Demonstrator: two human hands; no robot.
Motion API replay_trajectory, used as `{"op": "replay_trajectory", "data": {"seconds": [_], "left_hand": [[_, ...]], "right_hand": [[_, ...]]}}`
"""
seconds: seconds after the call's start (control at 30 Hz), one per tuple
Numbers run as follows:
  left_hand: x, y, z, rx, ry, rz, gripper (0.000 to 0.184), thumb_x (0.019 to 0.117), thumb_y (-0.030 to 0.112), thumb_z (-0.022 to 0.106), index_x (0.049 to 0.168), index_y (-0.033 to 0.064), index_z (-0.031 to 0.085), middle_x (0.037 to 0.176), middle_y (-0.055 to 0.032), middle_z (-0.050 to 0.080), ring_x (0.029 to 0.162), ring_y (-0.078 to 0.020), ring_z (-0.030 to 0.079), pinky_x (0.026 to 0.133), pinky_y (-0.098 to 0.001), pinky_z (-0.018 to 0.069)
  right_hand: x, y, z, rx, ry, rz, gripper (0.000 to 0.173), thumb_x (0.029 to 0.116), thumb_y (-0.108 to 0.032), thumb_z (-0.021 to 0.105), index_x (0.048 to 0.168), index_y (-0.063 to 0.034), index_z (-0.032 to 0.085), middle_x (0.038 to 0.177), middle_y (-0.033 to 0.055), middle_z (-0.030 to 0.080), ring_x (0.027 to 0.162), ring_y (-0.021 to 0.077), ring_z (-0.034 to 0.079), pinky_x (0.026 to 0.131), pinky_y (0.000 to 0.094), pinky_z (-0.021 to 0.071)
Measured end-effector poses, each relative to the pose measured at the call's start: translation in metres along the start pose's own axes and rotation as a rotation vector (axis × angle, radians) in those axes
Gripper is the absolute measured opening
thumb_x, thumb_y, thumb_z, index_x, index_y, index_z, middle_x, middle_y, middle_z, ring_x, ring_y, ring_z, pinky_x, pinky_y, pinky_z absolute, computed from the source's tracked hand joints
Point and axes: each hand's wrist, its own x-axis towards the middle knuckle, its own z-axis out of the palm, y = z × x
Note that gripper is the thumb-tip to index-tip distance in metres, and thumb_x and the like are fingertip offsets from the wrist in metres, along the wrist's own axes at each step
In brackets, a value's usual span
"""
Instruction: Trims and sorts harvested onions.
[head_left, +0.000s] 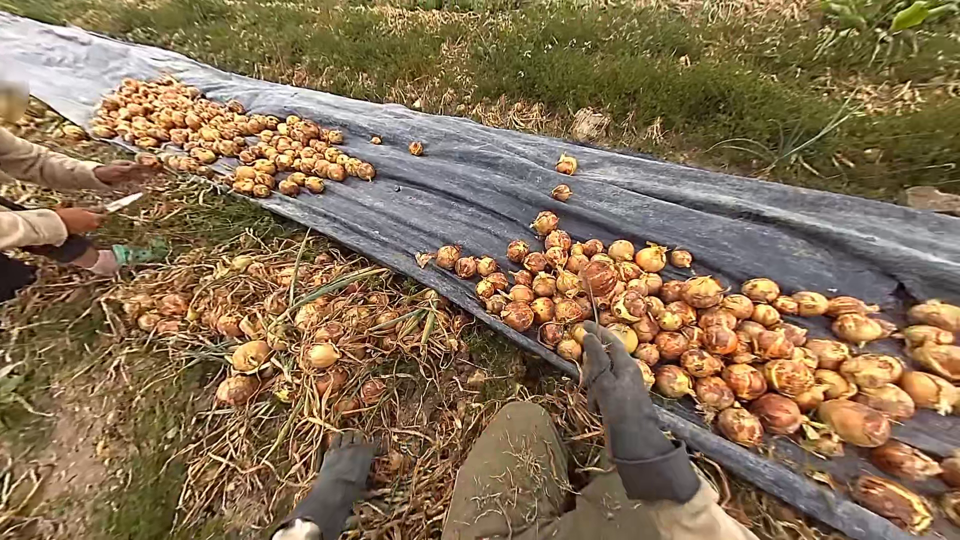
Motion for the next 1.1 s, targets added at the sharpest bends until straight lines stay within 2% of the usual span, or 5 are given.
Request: {"op": "replay_trajectory", "data": {"seconds": [0.2, 0.43, 0.67, 0.77, 1.1], "left_hand": [[0.023, -0.006, -0.002, 0.135, -0.036, -0.036, 0.037, 0.0959, 0.002, 0.059, 0.132, -0.0052, 0.065, 0.139, -0.0284, 0.060, 0.137, -0.0483, 0.050, 0.120, -0.0688, 0.0250], [-0.036, -0.007, -0.062, -0.799, 0.043, -0.023, 0.065, 0.0800, 0.034, 0.085, 0.133, 0.0101, 0.056, 0.125, -0.0164, 0.066, 0.109, -0.0332, 0.068, 0.094, -0.0559, 0.0562], [-0.177, 0.063, -0.125, -1.689, 0.405, 0.302, 0.056, 0.0798, 0.000, 0.083, 0.128, 0.0061, 0.056, 0.119, -0.0090, 0.070, 0.098, -0.0247, 0.072, 0.085, -0.0419, 0.0645], [-0.201, 0.093, -0.130, -1.587, 0.468, 0.532, 0.047, 0.0871, -0.003, 0.075, 0.133, 0.0056, 0.064, 0.125, -0.0080, 0.070, 0.106, -0.0210, 0.072, 0.094, -0.0388, 0.0626], [-0.224, 0.089, -0.155, -0.841, 0.306, 0.190, 0.040, 0.1067, 0.042, 0.047, 0.112, 0.0119, 0.074, 0.106, -0.0071, 0.075, 0.099, -0.0228, 0.072, 0.090, -0.0492, 0.0569]], "right_hand": [[-0.108, -0.006, 0.010, 0.300, -0.333, 0.613, 0.050, 0.1114, -0.042, 0.021, 0.128, -0.0161, 0.060, 0.068, 0.0001, 0.052, 0.044, 0.0137, 0.048, 0.042, 0.0290, 0.0478], [-0.158, 0.032, 0.021, -0.140, -0.670, -0.020, 0.046, 0.1099, -0.044, 0.037, 0.137, -0.0175, 0.064, 0.113, 0.0059, 0.073, 0.098, 0.0161, 0.070, 0.089, 0.0432, 0.0577], [-0.125, 0.006, 0.073, -0.166, -0.741, -0.099, 0.056, 0.1043, -0.056, 0.044, 0.151, -0.0256, 0.050, 0.128, 0.0040, 0.068, 0.104, 0.0183, 0.069, 0.093, 0.0453, 0.0566], [-0.141, 0.003, 0.090, 0.348, -0.715, -0.092, 0.051, 0.1094, -0.048, 0.032, 0.144, -0.0206, 0.056, 0.094, 0.0084, 0.067, 0.060, 0.0190, 0.059, 0.049, 0.0372, 0.0534], [-0.138, 0.021, 0.059, -0.280, -0.471, -0.235, 0.053, 0.1060, -0.050, 0.038, 0.138, -0.0174, 0.064, 0.098, 0.0078, 0.074, 0.079, 0.0213, 0.070, 0.074, 0.0476, 0.0585]]}}
